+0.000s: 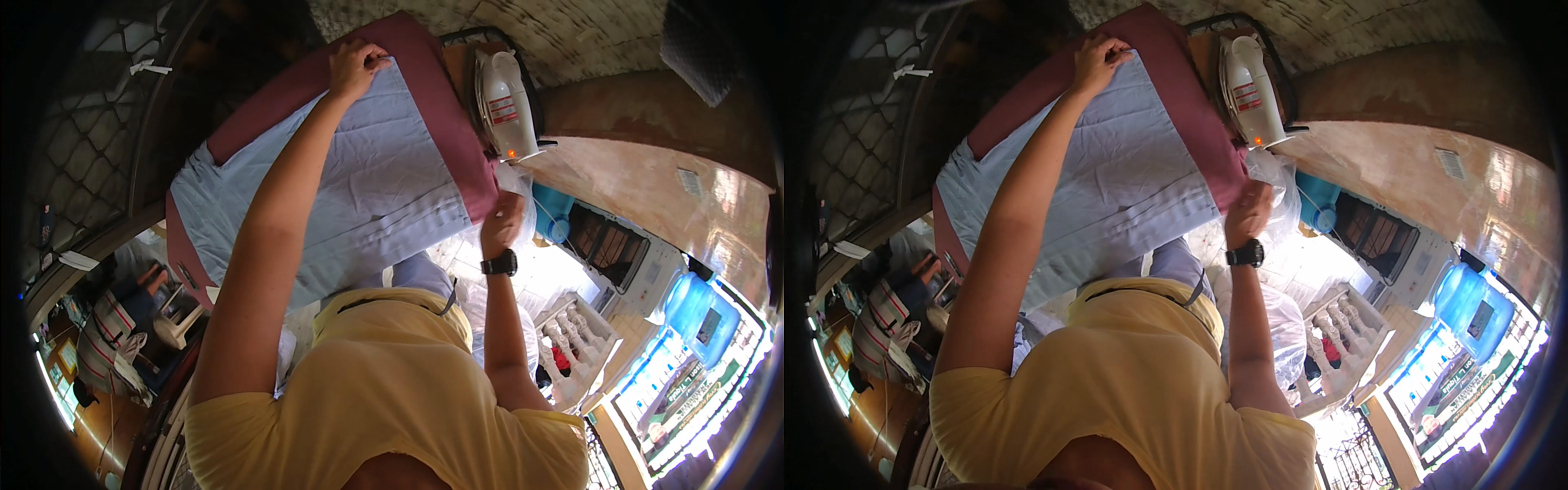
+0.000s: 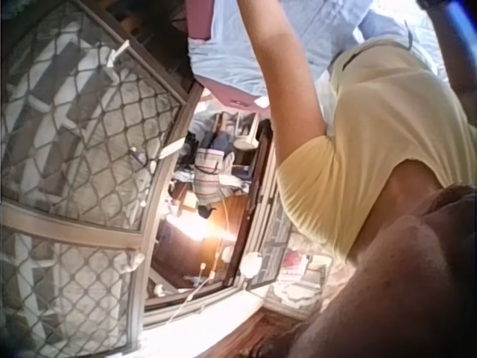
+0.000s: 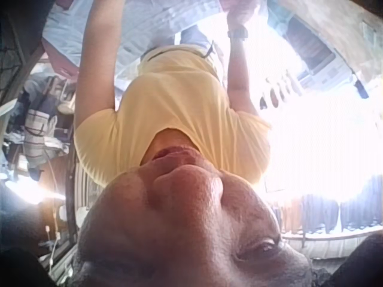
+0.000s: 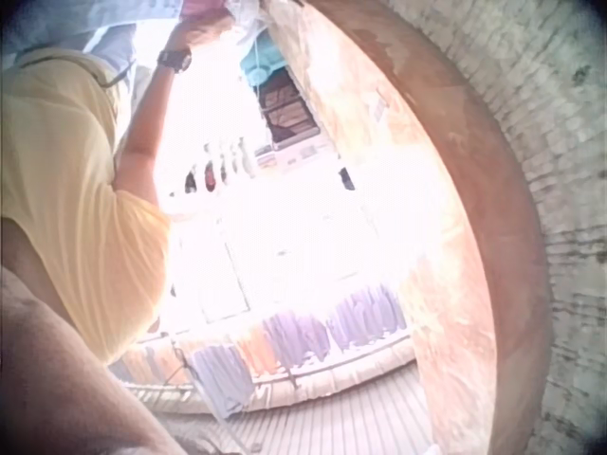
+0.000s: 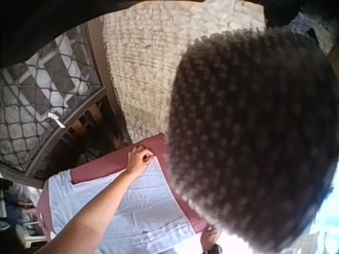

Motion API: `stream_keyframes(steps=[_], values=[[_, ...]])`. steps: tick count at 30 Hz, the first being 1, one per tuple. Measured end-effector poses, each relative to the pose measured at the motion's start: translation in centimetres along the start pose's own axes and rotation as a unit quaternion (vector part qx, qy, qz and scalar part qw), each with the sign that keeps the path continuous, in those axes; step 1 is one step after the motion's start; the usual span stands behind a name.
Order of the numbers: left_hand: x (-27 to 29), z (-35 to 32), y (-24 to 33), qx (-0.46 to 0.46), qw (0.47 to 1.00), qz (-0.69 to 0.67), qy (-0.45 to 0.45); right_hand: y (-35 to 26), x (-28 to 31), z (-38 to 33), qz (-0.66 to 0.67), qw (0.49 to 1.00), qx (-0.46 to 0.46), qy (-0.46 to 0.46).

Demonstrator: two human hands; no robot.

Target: The person irons a blue shirt on a pink ironing board, using an iron to press the sleeves, collar, and torso sections while occasionally applying spray from a plastic bottle.

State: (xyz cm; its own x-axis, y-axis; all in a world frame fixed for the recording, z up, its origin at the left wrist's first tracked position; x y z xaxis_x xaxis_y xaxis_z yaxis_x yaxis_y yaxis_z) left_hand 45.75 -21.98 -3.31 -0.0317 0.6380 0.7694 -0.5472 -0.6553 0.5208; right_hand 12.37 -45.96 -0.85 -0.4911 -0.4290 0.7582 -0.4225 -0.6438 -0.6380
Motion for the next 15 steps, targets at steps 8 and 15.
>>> stream_keyframes(steps=[8,15], values=[[-0.2,0.5,0.6,0.044,0.999,0.009,0.029,-1.5,-3.8,-2.2,-0.044,0.985,-0.085,-0.145],[1.2,2.4,-0.2,0.258,0.952,-0.100,-0.127,-11.5,-1.2,14.4,-0.219,0.968,0.048,0.112]])
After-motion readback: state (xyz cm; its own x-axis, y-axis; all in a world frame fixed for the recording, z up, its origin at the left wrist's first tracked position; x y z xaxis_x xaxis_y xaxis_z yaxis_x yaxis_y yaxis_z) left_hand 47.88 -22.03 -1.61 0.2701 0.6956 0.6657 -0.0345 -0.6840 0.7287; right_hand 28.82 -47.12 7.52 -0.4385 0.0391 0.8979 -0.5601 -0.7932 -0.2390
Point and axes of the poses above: each hand's wrist, its own z-axis towards the middle knuckle, its own x-axis out of the back of the hand, y = z × x, the point moved 2 cm from there along z, towards the middle knuckle, and after that the axes turned 6 degrees about -x, right-handed, at the moved point
